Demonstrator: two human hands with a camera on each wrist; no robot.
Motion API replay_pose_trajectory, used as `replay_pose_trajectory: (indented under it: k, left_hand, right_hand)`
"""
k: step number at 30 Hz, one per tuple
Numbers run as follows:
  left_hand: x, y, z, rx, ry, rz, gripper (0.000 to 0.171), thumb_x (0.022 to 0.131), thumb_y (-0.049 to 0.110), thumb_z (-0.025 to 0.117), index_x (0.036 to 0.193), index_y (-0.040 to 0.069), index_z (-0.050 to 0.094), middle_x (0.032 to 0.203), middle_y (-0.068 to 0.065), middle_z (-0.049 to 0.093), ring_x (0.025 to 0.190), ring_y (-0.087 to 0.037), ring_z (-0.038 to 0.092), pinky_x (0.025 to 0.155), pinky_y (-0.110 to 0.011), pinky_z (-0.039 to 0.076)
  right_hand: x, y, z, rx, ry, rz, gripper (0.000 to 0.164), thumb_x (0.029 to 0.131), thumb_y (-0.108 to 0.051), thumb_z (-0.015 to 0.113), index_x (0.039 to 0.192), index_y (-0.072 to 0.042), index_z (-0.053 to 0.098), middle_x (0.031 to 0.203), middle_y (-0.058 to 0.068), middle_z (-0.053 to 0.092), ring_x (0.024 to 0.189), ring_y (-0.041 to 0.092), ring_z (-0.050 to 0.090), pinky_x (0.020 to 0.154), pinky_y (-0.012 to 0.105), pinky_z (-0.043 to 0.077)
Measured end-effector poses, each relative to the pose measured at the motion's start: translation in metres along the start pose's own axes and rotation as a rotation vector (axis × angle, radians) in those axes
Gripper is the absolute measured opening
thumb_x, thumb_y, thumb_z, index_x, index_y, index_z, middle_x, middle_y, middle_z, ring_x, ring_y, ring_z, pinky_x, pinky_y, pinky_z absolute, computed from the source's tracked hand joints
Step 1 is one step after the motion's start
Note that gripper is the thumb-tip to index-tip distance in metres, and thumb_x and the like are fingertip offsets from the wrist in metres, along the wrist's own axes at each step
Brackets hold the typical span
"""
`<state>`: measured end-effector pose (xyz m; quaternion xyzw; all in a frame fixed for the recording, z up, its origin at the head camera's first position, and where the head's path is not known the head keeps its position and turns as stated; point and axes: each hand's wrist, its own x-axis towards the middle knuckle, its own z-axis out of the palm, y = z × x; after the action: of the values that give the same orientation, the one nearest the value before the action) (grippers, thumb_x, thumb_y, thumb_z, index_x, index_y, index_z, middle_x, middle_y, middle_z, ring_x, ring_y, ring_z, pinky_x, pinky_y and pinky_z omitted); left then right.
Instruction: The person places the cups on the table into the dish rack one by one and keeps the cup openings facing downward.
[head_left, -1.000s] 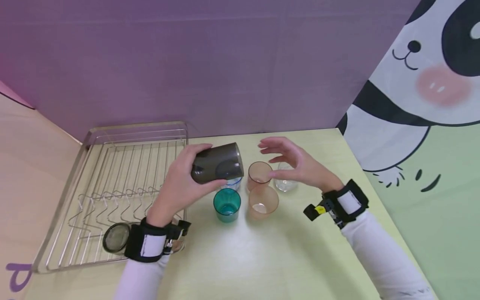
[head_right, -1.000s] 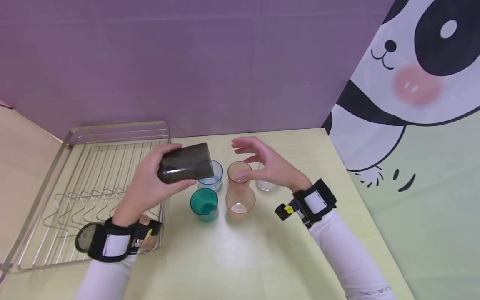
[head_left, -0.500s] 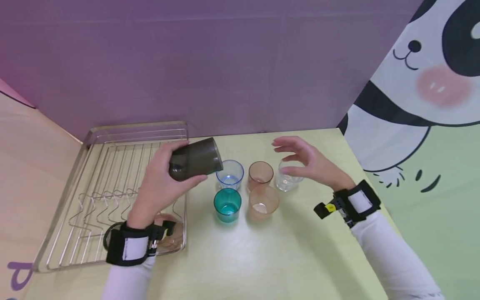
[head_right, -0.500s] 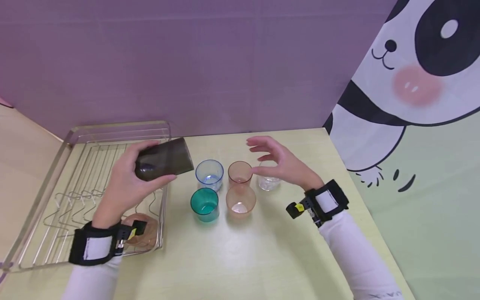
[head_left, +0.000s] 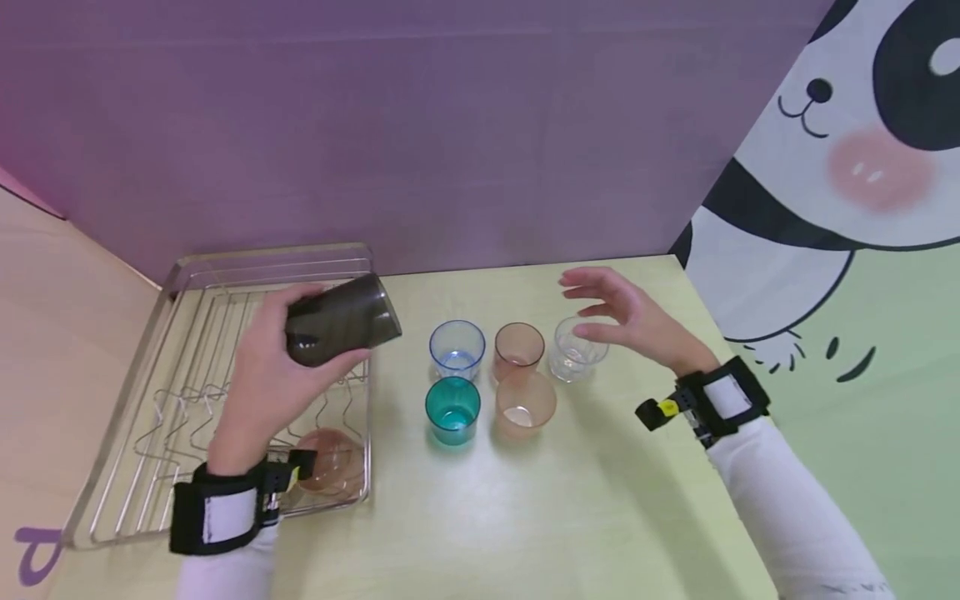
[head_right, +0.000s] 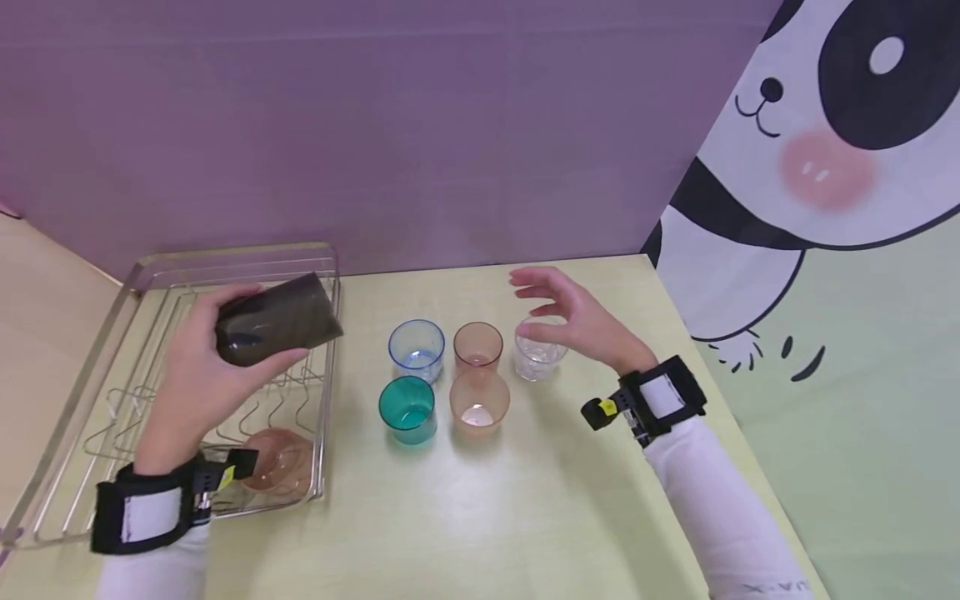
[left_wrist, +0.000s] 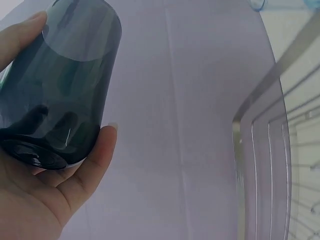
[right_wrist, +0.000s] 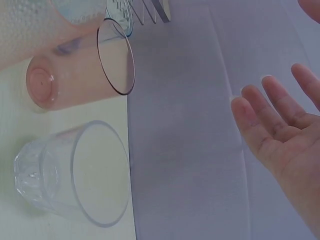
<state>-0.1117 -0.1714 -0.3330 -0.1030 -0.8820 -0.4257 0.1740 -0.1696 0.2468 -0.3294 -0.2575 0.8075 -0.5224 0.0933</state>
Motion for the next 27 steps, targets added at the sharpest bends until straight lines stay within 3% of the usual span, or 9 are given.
replay_pose_trajectory:
  k: [9, 17, 23, 27]
  left_hand:
    - [-0.008, -0.013, -0.018, 0.015, 0.028, -0.055, 0.087, 0.068, 0.018, 0.091, 0.141, 0.008, 0.046, 0.132, -0.016, 0.055, 0.111, -0.029, 0.050, 0.087, -0.037, 0.038]
    - [-0.016, -0.024, -0.024, 0.057, 0.035, -0.120, 0.085, 0.070, 0.022, 0.090, 0.141, 0.006, 0.046, 0.132, -0.017, 0.052, 0.110, -0.026, 0.048, 0.085, -0.032, 0.035]
    - [-0.021, -0.033, -0.030, 0.103, 0.082, -0.107, 0.084, 0.069, 0.018, 0.090, 0.140, 0.004, 0.047, 0.129, -0.017, 0.054, 0.105, -0.018, 0.045, 0.083, -0.024, 0.034]
    - [-0.028, -0.042, -0.037, 0.134, 0.121, -0.105, 0.085, 0.066, 0.016, 0.091, 0.139, 0.004, 0.049, 0.128, -0.018, 0.056, 0.102, -0.005, 0.043, 0.081, -0.019, 0.034]
  right_hand:
    - [-0.001, 0.006, -0.006, -0.014, 0.023, 0.041, 0.062, 0.089, -0.002, 0.068, 0.144, 0.002, 0.038, 0.139, -0.008, 0.050, 0.131, 0.021, 0.050, 0.102, 0.018, 0.046]
    - [-0.007, 0.017, -0.015, -0.066, 0.041, 0.092, 0.060, 0.091, -0.005, 0.067, 0.144, -0.001, 0.039, 0.142, -0.002, 0.048, 0.132, 0.023, 0.049, 0.101, 0.015, 0.046]
    - [-0.010, 0.023, -0.019, -0.083, 0.047, 0.138, 0.061, 0.092, -0.008, 0.068, 0.144, 0.000, 0.038, 0.145, 0.008, 0.046, 0.128, 0.013, 0.051, 0.101, 0.015, 0.046]
    - [-0.013, 0.025, -0.021, -0.077, 0.041, 0.180, 0.062, 0.092, -0.010, 0.067, 0.146, -0.001, 0.036, 0.147, 0.009, 0.044, 0.127, 0.011, 0.050, 0.098, 0.014, 0.047]
